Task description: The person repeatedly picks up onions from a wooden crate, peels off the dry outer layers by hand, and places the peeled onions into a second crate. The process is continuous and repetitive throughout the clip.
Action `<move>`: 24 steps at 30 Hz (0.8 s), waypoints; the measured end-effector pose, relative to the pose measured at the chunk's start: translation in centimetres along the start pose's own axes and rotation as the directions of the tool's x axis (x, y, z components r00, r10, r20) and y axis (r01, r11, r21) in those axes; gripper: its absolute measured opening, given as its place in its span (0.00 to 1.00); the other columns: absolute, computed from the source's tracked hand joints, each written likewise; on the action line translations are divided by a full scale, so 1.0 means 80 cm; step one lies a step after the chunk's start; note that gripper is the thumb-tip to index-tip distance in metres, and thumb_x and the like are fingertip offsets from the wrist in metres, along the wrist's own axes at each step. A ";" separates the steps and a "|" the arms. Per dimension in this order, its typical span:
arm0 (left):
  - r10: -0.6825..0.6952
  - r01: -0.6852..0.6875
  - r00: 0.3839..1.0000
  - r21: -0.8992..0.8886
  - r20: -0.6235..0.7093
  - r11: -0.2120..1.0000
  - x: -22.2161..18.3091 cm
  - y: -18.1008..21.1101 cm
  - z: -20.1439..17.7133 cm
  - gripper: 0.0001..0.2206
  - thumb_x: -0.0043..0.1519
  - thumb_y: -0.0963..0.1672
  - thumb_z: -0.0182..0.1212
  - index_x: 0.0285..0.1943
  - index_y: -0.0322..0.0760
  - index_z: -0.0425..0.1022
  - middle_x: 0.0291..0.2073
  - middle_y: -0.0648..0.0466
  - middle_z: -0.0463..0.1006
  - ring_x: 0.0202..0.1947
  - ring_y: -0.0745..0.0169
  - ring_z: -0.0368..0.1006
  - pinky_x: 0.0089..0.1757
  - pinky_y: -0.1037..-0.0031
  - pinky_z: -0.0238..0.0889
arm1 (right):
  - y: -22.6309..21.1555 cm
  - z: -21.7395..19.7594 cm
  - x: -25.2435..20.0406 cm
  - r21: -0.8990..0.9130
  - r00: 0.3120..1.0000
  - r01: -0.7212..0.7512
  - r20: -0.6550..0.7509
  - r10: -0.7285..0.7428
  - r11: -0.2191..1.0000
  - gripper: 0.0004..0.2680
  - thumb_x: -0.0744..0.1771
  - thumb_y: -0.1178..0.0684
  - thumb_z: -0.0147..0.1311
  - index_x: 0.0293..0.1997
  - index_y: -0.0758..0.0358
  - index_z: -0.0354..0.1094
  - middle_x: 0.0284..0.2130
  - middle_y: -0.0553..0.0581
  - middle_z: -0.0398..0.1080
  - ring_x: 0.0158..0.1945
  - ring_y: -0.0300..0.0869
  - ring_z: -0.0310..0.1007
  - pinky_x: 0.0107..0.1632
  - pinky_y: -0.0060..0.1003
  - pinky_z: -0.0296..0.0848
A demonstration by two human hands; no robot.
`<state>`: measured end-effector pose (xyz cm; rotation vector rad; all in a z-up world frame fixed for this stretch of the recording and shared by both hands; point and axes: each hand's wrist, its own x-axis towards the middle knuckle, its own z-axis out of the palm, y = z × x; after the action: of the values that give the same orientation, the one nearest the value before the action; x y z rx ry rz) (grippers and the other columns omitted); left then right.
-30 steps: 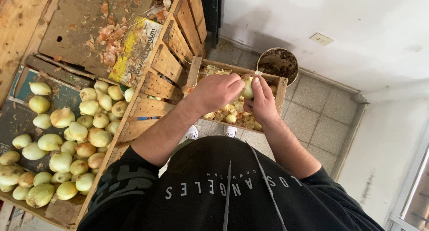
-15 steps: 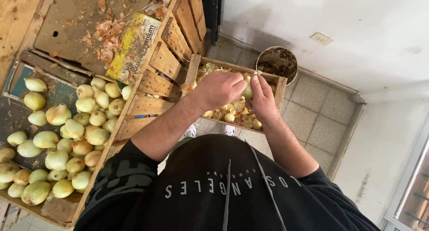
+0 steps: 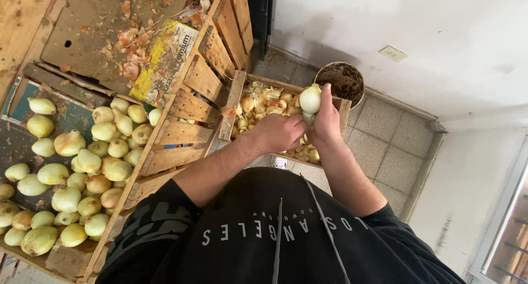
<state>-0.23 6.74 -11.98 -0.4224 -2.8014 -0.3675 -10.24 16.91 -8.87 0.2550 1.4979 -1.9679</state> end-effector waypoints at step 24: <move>-0.308 0.108 0.895 -0.515 -0.322 0.851 -0.020 -0.039 0.013 0.33 0.55 0.49 0.76 0.69 0.42 0.65 0.64 0.47 0.71 0.59 0.37 0.73 0.64 0.44 0.59 | 0.053 -0.040 0.097 -0.210 0.944 -0.113 0.282 0.171 0.971 0.33 0.63 0.17 0.34 0.44 0.58 0.77 0.35 0.59 0.79 0.36 0.44 0.80 0.38 0.39 0.81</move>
<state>-0.02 3.80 -14.07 -0.1084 -2.3333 -1.0938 -14.43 16.37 -17.22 -0.0187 1.4150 -1.6500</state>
